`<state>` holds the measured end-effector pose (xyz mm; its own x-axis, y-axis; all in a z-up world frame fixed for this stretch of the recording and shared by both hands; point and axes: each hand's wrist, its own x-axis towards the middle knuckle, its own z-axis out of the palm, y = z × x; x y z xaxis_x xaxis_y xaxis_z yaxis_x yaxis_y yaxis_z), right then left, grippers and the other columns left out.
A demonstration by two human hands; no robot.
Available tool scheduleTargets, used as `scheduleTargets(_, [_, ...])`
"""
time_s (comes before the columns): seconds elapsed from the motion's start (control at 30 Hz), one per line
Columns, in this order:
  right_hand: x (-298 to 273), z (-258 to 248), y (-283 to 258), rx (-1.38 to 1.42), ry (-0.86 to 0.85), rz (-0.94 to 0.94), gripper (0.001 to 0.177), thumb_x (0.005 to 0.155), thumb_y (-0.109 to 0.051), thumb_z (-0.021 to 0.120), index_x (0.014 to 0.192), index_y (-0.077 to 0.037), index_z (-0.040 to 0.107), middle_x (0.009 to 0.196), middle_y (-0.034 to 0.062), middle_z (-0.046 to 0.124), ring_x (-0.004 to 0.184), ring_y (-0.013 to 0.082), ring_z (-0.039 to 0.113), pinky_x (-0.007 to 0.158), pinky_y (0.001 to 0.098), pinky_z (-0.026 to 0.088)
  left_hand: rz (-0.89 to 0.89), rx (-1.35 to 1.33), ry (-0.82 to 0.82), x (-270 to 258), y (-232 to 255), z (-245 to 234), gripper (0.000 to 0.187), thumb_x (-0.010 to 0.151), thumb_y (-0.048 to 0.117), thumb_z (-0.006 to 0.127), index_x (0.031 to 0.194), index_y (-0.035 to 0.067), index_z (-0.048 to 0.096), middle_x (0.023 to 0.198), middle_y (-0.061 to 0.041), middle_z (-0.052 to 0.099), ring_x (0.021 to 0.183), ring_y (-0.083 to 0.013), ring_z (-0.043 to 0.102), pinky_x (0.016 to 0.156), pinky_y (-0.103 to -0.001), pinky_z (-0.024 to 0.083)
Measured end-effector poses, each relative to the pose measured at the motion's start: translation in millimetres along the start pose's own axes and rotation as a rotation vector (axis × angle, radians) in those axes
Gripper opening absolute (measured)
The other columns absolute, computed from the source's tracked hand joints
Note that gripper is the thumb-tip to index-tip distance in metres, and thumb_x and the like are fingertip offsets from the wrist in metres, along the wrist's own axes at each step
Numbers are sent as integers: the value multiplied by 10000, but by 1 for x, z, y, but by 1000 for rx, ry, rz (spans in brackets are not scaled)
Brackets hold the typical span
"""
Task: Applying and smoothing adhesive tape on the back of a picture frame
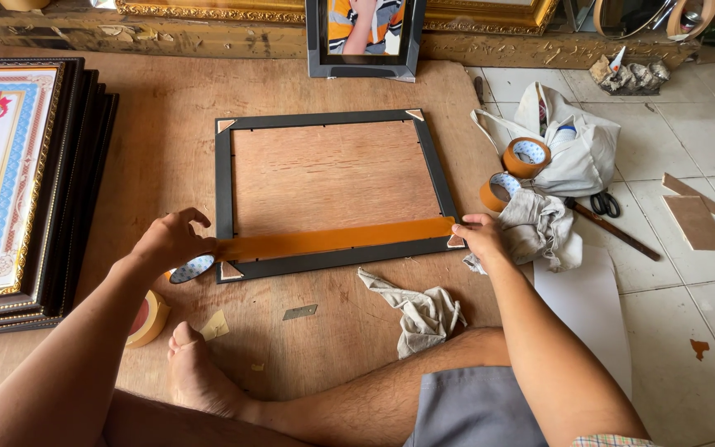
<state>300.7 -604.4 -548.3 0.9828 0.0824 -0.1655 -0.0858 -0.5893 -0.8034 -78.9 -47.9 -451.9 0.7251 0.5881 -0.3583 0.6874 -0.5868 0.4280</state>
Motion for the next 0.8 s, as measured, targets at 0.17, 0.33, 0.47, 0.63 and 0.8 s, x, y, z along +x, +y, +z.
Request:
scheduleTargets(0.17, [8,2,6,21,-32,37,633,881,-319,971,1454,-167,749,1205,122,825,1153,256,771,956,386,594,-3,-6,-14,-11,8,-6,638,816,506,929,1369,233,770,1076,-80,881,1119,-325,827,969,-497,666])
scheduleTargets(0.33, [-13,-3,-12,53,-73,44,662,915,-284,926,1517,-115,711,1250,147,802,1203,269,749,1009,401,579,6,-1,-5,2,-3,2,665,793,548,930,1359,239,767,1076,-71,876,1123,-325,823,965,-505,662])
scheduleTargets(0.47, [-24,-9,-24,17,-103,28,772,820,-246,938,1543,-113,704,1261,156,788,1244,296,734,1062,425,566,15,-35,-14,-9,9,-4,657,811,502,932,1369,195,770,1062,-105,872,1125,-343,818,973,-507,653])
scheduleTargets(0.63, [-5,0,-10,-103,-83,-3,729,773,-393,968,1454,-208,788,1214,116,815,1226,296,761,1017,412,591,14,-28,-14,-5,6,-7,686,791,524,950,1370,203,771,1051,-102,871,1115,-333,821,965,-497,661])
scheduleTargets(0.8, [-33,9,-42,-318,2,53,662,761,-745,900,1259,-312,861,1099,11,855,1127,248,803,911,342,605,-6,0,-24,0,1,-5,665,785,531,946,1357,240,774,1041,-66,879,1097,-298,829,964,-469,670])
